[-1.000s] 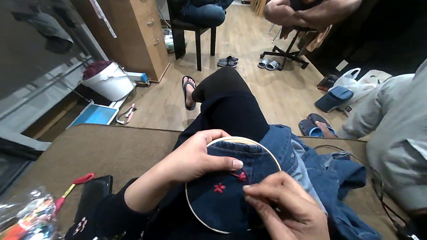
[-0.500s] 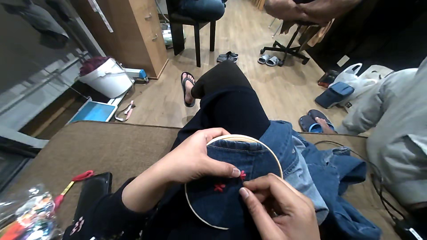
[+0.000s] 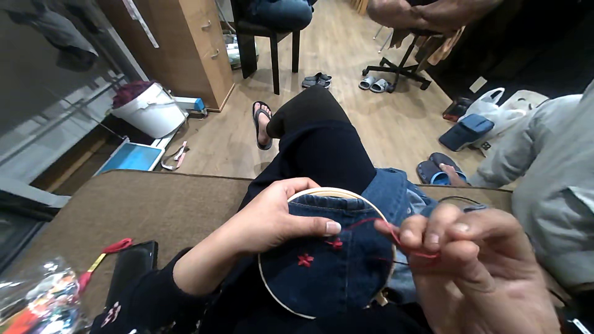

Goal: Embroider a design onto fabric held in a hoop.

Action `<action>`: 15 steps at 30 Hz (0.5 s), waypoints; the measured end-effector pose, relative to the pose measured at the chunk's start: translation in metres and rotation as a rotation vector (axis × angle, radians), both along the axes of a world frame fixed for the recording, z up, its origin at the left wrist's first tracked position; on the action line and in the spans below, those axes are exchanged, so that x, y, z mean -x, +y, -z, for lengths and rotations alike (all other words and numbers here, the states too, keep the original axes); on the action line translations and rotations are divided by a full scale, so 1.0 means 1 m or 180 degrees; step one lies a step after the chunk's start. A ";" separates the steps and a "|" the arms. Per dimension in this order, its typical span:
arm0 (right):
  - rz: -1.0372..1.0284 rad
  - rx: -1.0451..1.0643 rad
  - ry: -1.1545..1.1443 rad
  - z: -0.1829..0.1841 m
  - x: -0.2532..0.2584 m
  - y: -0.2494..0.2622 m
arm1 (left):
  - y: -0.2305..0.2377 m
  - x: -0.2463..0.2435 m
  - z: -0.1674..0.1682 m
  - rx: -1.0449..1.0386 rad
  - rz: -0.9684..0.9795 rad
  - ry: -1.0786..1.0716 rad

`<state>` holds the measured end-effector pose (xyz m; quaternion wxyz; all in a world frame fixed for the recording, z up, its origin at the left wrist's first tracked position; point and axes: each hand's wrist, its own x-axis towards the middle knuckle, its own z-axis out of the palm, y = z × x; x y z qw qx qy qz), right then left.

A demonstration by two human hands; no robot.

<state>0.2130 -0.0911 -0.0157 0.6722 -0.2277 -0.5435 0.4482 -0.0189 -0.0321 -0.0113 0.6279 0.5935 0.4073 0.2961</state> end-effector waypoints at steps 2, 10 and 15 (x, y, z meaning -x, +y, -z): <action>0.0518 -0.0469 -0.0592 0.005 -0.002 0.000 | 0.000 0.000 0.001 -0.0047 0.0014 -0.0088; 0.0495 0.0301 0.0158 -0.003 -0.007 -0.002 | 0.001 0.004 -0.003 0.0059 0.0290 -0.0080; -0.0023 0.0616 0.0736 -0.019 -0.007 0.016 | 0.002 0.001 -0.001 0.0060 0.0218 -0.0027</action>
